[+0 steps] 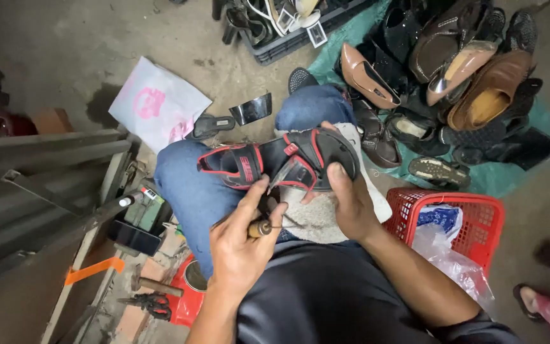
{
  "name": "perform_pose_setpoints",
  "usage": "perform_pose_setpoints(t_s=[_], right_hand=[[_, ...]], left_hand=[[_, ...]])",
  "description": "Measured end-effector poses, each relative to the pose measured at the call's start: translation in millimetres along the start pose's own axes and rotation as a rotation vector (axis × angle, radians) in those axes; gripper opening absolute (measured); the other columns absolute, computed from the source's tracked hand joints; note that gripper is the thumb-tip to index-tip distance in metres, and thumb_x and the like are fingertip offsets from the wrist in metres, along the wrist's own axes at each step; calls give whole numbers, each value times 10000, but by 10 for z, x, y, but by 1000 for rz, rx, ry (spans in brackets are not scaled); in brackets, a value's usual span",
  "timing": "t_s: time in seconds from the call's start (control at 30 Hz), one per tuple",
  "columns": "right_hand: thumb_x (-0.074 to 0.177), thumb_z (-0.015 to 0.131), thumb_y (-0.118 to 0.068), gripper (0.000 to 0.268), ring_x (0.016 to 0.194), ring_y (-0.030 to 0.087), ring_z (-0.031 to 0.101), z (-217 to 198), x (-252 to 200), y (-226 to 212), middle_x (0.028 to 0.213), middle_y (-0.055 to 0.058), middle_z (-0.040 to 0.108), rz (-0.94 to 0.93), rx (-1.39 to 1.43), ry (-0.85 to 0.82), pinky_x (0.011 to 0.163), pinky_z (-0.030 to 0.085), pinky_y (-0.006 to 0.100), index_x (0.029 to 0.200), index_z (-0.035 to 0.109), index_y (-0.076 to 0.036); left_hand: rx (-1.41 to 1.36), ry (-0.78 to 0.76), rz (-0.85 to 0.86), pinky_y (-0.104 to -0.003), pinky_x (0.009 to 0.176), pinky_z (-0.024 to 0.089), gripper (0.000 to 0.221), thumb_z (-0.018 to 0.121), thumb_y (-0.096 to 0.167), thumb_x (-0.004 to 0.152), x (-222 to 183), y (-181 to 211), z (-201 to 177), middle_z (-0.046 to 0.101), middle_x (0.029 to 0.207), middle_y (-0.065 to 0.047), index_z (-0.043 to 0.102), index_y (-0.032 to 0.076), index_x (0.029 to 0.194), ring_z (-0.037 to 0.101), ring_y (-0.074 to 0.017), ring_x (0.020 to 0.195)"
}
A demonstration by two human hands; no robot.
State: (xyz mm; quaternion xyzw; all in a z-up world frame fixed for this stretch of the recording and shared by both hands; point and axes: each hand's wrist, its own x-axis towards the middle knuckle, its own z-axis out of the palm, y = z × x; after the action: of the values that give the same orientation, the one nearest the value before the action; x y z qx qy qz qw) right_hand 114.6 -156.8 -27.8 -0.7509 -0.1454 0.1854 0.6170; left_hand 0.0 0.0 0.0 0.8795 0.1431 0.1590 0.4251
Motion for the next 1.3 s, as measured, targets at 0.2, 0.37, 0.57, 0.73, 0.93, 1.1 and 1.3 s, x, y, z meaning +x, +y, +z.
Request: perform_pose_setpoints(t_s=[0.2,0.37,0.57,0.73,0.93,1.1,1.3], right_hand=[[1047,510,-266,497,1178,325,641,147,-11,130,1345,264,638,80,246,57,952,588,467,1442,512,35],[1036,504,-339,635,969,284,709,239,8,104,1307,279,599,20,398,-75,706,661,388,1515,324,36],[981,548,-330,696,973,324,727,148,138,-164,1347,309,572,-67,402,-230,612,680,369,1524,298,25],[983,539,-228,601,1220,410,640,79,330,-308,1384,299,588,-189,334,-333,901,617,503,1491,375,49],[1055,436,-362,477,1090,495,700,400,558,-646,1220,325,692,-78,-22,-590,864,586,582,1359,597,-31],[994,584,-385,536,1020,467,739,811,315,-376,1302,318,657,66,-67,-695,771,616,511,1451,534,-110],[963,663,-372,518,905,420,770,1064,41,-175,1164,285,718,26,-122,-558,723,633,477,1416,598,-129]], left_hand=[[-51,203,52,-374,582,588,167,811,59,869,173,30,37,762,769,-111,783,59,1034,752,-326,669],[-136,290,-26,-346,619,551,202,742,-34,861,106,-18,-186,654,718,-73,790,78,1022,635,-218,622],[-61,415,25,-320,612,511,122,785,-11,862,197,-23,-582,687,777,-104,772,23,978,567,-196,601],[-134,514,19,-344,680,542,73,747,-39,900,210,-136,-646,697,810,-169,693,-50,948,601,-223,675],[-464,549,-71,-317,716,504,178,648,79,959,-62,-764,-654,708,844,-184,524,22,845,623,-163,771],[-692,837,-239,-249,361,277,133,577,13,972,-386,-1118,-707,317,408,-36,472,55,903,284,-86,305],[-607,806,-213,-217,346,290,156,641,33,927,-339,-639,-892,443,431,-75,495,59,880,387,-90,305]])
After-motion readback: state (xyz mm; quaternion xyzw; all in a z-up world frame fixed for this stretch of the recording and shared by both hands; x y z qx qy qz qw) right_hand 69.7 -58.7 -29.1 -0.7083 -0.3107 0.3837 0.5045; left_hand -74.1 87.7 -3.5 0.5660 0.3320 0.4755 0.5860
